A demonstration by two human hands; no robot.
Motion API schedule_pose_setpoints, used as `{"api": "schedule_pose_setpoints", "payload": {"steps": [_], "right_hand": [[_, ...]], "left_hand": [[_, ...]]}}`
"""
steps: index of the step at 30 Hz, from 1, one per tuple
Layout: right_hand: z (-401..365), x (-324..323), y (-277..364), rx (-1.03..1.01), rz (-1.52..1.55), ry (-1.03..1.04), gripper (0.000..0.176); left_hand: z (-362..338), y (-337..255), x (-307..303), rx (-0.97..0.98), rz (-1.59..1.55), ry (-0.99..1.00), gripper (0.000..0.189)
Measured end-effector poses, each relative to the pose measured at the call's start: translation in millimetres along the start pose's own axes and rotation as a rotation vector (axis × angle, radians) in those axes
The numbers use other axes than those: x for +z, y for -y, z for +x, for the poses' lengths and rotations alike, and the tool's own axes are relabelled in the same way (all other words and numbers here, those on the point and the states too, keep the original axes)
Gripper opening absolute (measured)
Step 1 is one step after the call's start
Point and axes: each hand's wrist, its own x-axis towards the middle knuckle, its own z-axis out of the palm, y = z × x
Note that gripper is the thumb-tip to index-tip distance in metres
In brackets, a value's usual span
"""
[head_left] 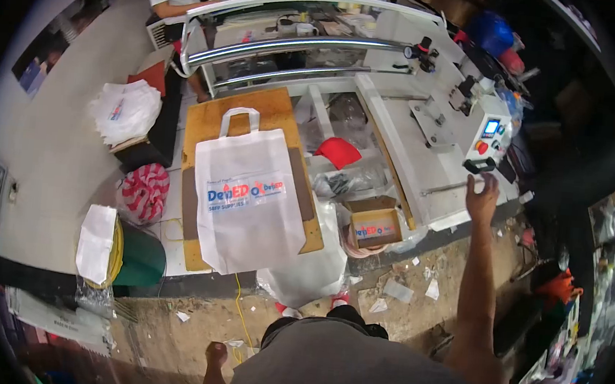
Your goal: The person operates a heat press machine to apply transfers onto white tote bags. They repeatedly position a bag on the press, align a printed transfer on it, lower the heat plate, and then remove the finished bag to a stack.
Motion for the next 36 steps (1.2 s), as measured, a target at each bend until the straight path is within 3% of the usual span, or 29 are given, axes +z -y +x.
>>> {"api": "schedule_pose_setpoints", "payload": {"steps": [1, 3, 4, 5, 6, 7, 10, 12, 13, 19, 21, 23, 26, 28, 31, 32, 36], "right_hand": [[13, 8, -19, -0.093, -0.023, -0.060, 0.037], [35, 14, -39, -0.195, 0.008, -0.037, 0.040], [42, 15, -45, -0.216, -0.025, -0.007, 0.039], [51, 21, -57, -0.133, 0.192, 0.197, 0.038], [54, 22, -59, -0.113, 0.240, 0.250, 0.037], [58, 18, -58, -0.093, 0.286, 0.306, 0.037], [62, 17, -51, -0.148, 0.374, 0.270, 0.037], [59, 20, -50, -0.203, 0.287, 0.242, 0.038], [57, 21, -50, -0.247, 0.183, 0.207, 0.039], [45, 21, -31, -0.169, 0.176, 0.114, 0.039], [41, 16, -19, -0.169, 0.154, 0.095, 0.040], [37, 9, -2, -0.091, 0.077, 0.152, 0.041], [26, 7, 30, -0.099, 0.114, 0.168, 0.042], [17, -1, 54, -0.110, 0.162, 0.174, 0.040], [8, -11, 79, -0.214, 0.365, 0.217, 0.036], [8, -22, 90, -0.258, 0.442, 0.261, 0.027], [10, 1, 103, -0.253, 0.826, 0.366, 0.017]], "left_hand": [[-12, -14, 1, -0.141, 0.114, 0.185, 0.028], [3, 37, 53, 0.215, 0.314, 0.388, 0.033], [-6, 33, 60, 0.192, 0.297, 0.372, 0.033], [-13, 21, 61, 0.051, -0.060, 0.299, 0.033], [-16, 12, 62, -0.087, -0.414, 0.217, 0.033], [-10, 2, 61, -0.105, -0.198, 0.250, 0.032], [-29, -45, 40, -0.178, -0.226, 0.279, 0.029], [-28, -49, 61, -0.163, -0.419, 0.020, 0.026], [-29, -50, 69, -0.171, -0.423, 0.012, 0.026], [-70, -54, 107, -0.210, -0.510, 0.024, 0.032], [-84, -47, 125, -0.306, -0.459, 0.174, 0.036], [-105, -55, 134, -0.433, -0.467, 0.192, 0.039], [-121, -54, 156, -0.408, -0.508, 0.143, 0.034], [-124, -59, 168, -0.213, -0.358, 0.158, 0.026], [-147, -129, 122, -0.347, -0.492, 0.258, 0.025], [-134, -107, 156, -0.017, -0.251, 0.173, 0.022], [-133, -152, 151, -0.080, -0.143, 0.102, 0.018]]}}
